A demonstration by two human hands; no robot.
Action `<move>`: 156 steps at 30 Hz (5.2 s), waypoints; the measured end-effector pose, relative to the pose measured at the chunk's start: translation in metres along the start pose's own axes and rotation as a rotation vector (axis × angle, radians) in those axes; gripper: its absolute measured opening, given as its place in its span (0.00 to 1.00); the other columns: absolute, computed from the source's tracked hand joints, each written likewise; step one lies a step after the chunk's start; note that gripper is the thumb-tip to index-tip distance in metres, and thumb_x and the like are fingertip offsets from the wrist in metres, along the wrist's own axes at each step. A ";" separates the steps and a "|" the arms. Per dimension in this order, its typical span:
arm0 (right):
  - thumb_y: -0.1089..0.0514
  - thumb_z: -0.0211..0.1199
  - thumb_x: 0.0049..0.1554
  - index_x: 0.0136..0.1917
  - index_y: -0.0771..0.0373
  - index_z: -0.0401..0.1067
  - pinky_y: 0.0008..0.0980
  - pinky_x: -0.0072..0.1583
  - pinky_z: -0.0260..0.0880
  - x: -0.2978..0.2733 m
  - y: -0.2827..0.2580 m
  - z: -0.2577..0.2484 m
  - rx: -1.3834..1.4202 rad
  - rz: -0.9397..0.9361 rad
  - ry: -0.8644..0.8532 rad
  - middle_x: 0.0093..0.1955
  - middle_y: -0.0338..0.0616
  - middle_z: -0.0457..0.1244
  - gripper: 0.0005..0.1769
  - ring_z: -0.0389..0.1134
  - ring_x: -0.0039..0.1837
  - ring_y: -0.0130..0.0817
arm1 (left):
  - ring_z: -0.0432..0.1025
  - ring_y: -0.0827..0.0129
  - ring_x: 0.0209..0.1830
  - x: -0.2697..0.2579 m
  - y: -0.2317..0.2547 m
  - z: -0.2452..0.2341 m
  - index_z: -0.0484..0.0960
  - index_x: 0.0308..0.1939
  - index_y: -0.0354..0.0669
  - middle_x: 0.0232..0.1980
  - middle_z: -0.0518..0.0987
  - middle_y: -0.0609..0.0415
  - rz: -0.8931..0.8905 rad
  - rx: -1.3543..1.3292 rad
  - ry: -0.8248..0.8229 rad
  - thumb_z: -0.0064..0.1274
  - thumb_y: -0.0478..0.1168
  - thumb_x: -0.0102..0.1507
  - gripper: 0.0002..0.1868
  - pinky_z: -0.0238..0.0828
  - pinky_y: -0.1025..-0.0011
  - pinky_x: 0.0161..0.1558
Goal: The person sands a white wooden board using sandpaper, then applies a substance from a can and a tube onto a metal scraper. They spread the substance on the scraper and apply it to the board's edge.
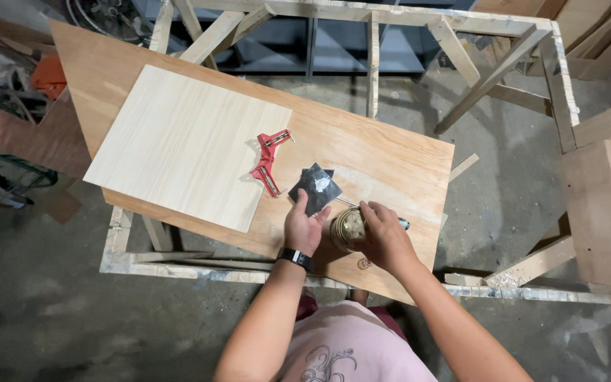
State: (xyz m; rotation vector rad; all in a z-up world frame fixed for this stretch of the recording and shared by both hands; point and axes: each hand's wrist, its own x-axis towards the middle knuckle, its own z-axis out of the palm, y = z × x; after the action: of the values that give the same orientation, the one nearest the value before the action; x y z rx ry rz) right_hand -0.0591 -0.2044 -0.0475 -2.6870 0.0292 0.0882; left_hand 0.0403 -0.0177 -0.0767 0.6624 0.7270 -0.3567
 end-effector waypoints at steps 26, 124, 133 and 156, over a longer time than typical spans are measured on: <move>0.43 0.78 0.48 0.76 0.55 0.70 0.37 0.62 0.81 0.023 -0.027 0.001 -0.271 0.101 -0.177 0.65 0.44 0.66 0.45 0.67 0.68 0.48 | 0.83 0.55 0.54 -0.008 -0.023 0.012 0.90 0.56 0.38 0.54 0.89 0.40 -0.154 0.058 -0.005 0.68 0.61 0.66 0.30 0.81 0.63 0.61; 0.69 0.73 0.62 0.42 0.69 0.82 0.33 0.44 0.81 -0.174 0.167 -0.177 1.116 0.101 0.816 0.34 0.50 0.68 0.05 0.73 0.36 0.33 | 0.87 0.51 0.39 -0.194 -0.257 0.093 0.87 0.55 0.27 0.42 0.89 0.42 0.085 0.435 -0.387 0.72 0.30 0.61 0.19 0.89 0.57 0.37; 0.67 0.73 0.63 0.46 0.67 0.85 0.31 0.45 0.77 -0.174 0.164 -0.185 0.955 -0.001 0.837 0.38 0.47 0.68 0.02 0.71 0.38 0.31 | 0.86 0.50 0.39 -0.193 -0.254 0.097 0.87 0.55 0.25 0.42 0.89 0.40 0.075 0.424 -0.392 0.72 0.30 0.62 0.19 0.89 0.57 0.36; 0.68 0.73 0.63 0.49 0.62 0.86 0.35 0.47 0.73 -0.178 0.162 -0.200 0.703 -0.085 0.835 0.39 0.48 0.68 0.04 0.71 0.39 0.34 | 0.86 0.49 0.39 -0.188 -0.257 0.095 0.86 0.55 0.24 0.42 0.88 0.40 0.056 0.394 -0.402 0.71 0.30 0.62 0.19 0.89 0.59 0.36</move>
State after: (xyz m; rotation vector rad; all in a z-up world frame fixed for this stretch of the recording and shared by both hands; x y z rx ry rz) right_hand -0.2310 -0.4366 0.0730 -1.8497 0.1674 -0.8938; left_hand -0.1771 -0.2575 -0.0009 0.9454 0.2526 -0.5692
